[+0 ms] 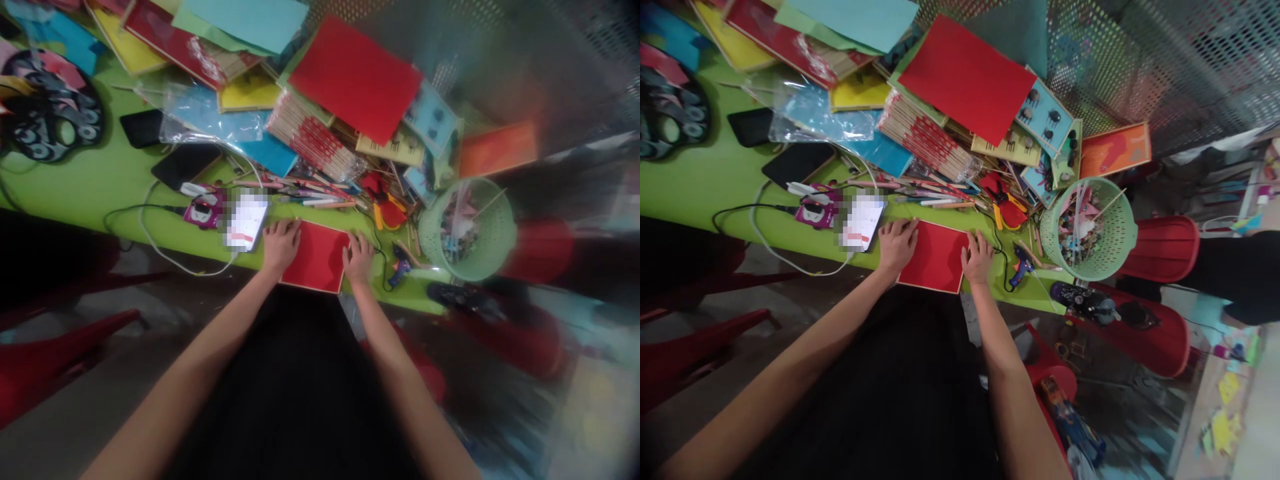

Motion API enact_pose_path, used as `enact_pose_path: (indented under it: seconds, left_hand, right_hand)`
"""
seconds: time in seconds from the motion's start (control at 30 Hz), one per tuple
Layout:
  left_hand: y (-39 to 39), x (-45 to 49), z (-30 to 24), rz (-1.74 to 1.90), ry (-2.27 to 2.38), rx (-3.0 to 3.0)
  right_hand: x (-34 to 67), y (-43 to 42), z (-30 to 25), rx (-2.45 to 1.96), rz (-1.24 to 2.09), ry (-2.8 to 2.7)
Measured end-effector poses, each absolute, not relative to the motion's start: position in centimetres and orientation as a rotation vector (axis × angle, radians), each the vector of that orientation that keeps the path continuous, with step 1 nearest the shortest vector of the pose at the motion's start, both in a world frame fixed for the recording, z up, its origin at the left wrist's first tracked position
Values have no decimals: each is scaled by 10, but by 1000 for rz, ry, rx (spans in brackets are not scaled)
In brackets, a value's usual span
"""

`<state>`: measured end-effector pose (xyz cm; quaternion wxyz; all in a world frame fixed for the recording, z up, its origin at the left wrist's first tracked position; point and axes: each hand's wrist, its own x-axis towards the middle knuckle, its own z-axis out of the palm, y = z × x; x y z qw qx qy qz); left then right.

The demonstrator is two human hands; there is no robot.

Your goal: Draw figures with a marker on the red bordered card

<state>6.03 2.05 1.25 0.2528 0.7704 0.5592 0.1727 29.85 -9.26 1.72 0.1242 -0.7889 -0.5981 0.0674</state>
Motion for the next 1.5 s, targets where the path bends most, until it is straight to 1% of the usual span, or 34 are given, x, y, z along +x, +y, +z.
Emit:
enact_pose_path:
  seconds: [0.27,0.47,0.63,0.8,1.5]
  left_hand:
    - [19,59,12,513,1535,2058]
    - [20,59,5,609,1597,1972]
    - [21,58,0,640,1643,1910]
    - [20,58,-1,651,1648,1878]
    - [21,60,3,629,1615,1843]
  right_hand:
    - [303,-96,18,-2271,207,-1765]
    - [288,-80,44,-2217,156,-1747]
    - [244,-39,63,-2061,374,-2059]
    - [217,-19,58,-2037,469,-2216]
    - [208,-14,56,-2095,479,-2264]
